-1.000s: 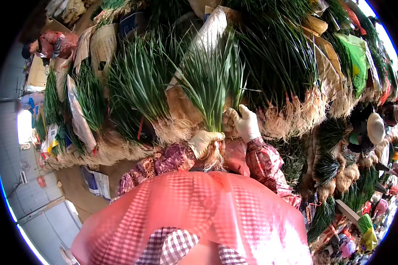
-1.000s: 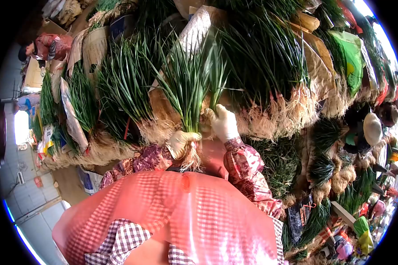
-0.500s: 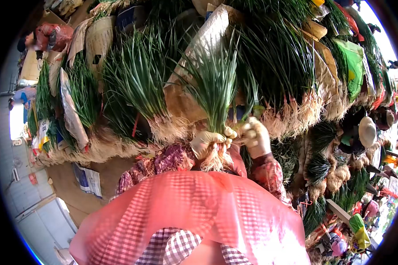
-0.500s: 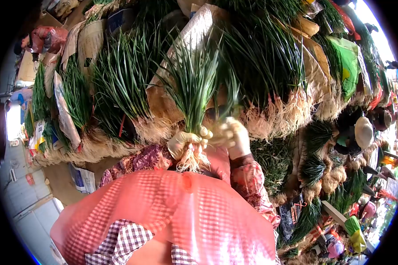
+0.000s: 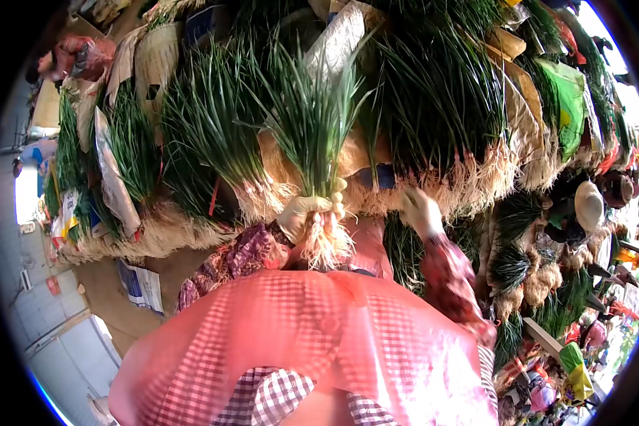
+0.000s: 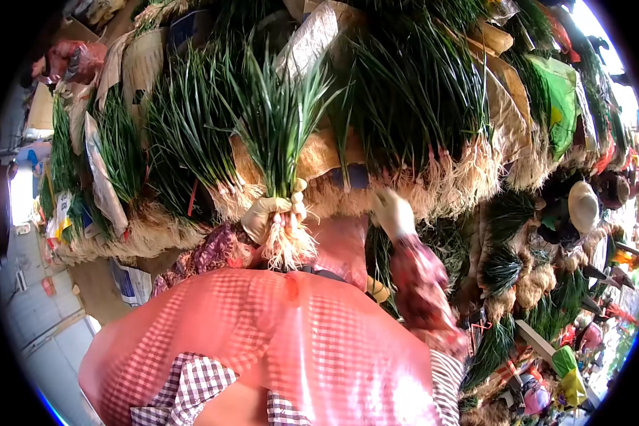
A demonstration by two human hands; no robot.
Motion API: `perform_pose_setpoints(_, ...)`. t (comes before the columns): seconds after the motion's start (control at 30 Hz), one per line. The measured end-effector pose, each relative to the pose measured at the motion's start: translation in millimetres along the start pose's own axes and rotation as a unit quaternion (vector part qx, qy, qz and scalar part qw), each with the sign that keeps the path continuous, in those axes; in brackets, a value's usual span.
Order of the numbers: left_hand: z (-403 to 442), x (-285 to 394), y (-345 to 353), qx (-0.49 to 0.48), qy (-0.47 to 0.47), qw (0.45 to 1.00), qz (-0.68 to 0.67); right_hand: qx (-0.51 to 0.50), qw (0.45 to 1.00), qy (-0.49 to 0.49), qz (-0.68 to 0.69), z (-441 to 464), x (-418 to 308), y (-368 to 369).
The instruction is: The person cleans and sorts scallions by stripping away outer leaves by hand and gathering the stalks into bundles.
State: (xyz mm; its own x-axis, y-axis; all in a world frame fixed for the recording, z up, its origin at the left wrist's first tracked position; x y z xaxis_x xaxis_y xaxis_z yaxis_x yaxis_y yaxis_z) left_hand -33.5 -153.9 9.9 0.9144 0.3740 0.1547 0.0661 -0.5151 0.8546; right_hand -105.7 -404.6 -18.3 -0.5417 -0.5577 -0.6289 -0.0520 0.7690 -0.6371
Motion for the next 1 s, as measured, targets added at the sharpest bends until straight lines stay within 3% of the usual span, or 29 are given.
perform_pose_setpoints(0.03,4,2,0,0.023,-0.004,0.999,0.045,0.122,0.984,-0.130,0.003,29,-23,13)
perform_pose_setpoints(0.07,5,1,-2,0.067,0.019,0.993,0.099,0.049,0.986,-0.001,0.162,52,-16,35)
perform_pose_setpoints(0.1,6,0,6,0.112,0.040,0.981,0.152,-0.030,0.940,0.130,0.314,55,-32,49)
perform_pose_setpoints(0.2,20,-5,-25,0.143,0.032,0.968,0.206,-0.138,0.923,0.043,0.357,66,-38,75)
perform_pose_setpoints(0.23,16,-4,-11,0.131,0.024,0.964,0.228,-0.124,0.920,0.054,0.368,56,-44,75)
perform_pose_setpoints(0.3,14,-5,-5,0.158,0.017,0.951,0.265,-0.077,0.944,-0.045,0.317,46,-49,89)
perform_pose_setpoints(0.33,16,-7,-12,0.155,0.020,0.957,0.245,-0.067,0.957,-0.041,0.278,22,-82,66)
perform_pose_setpoints(0.37,17,-9,-11,0.150,0.023,0.963,0.224,-0.027,0.940,-0.047,0.337,22,-79,61)
perform_pose_setpoints(0.43,9,-5,1,0.041,0.008,0.990,0.134,0.053,0.890,-0.063,0.448,24,-68,45)
perform_pose_setpoints(0.47,12,-7,-2,0.078,0.049,0.993,0.076,-0.007,0.855,0.043,0.517,22,-63,39)
perform_pose_setpoints(0.5,7,-13,4,0.041,0.021,0.998,-0.044,-0.045,0.849,0.032,0.525,27,-60,42)
perform_pose_setpoints(0.57,6,-14,0,-0.061,-0.044,0.993,-0.087,-0.135,0.852,0.079,0.499,18,-95,40)
perform_pose_setpoints(0.6,5,-16,-8,-0.020,-0.055,0.995,-0.084,-0.181,0.821,0.076,0.536,19,-98,50)
perform_pose_setpoints(0.67,4,-17,-3,-0.073,-0.038,0.994,-0.072,-0.273,0.752,0.082,0.594,19,-106,68)
perform_pose_setpoints(0.7,3,-16,-1,-0.099,-0.027,0.993,-0.064,-0.239,0.771,0.064,0.586,22,-107,69)
perform_pose_setpoints(0.77,-3,-14,3,-0.030,-0.001,0.999,-0.034,-0.139,0.821,0.012,0.554,22,-108,66)
perform_pose_setpoints(0.8,0,-15,-6,-0.047,-0.014,0.999,-0.020,-0.072,0.933,-0.114,0.333,20,-107,50)
perform_pose_setpoints(0.83,2,-18,-15,-0.063,-0.028,0.998,-0.006,-0.068,0.976,-0.115,0.172,10,-113,35)
perform_pose_setpoints(0.9,-8,-19,5,-0.047,-0.009,0.998,0.044,-0.115,0.905,-0.016,0.410,2,-89,45)
perform_pose_setpoints(0.93,-12,-21,12,-0.033,-0.031,0.997,0.057,-0.126,0.876,0.038,0.465,-18,-101,31)
perform_pose_setpoints(0.97,-16,-23,18,-0.018,-0.054,0.996,0.070,-0.123,0.884,0.061,0.446,-23,-91,30)
perform_pose_setpoints(1.0,-18,-24,28,-0.057,-0.056,0.994,0.079,-0.128,0.872,0.054,0.469,-31,-88,26)
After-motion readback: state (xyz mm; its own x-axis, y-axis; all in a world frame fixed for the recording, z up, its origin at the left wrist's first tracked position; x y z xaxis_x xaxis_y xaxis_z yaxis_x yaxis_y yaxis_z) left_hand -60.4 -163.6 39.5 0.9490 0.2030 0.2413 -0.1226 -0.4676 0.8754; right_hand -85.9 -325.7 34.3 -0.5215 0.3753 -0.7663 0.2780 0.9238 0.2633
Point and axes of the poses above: each hand's wrist, its own z-axis towards the middle knuckle, its own y-axis out of the palm, x = y × z, the point moved 5 cm from there along z, towards the middle knuckle, and after that the axes turned 2 degrees about x, right-handed, at the moved point
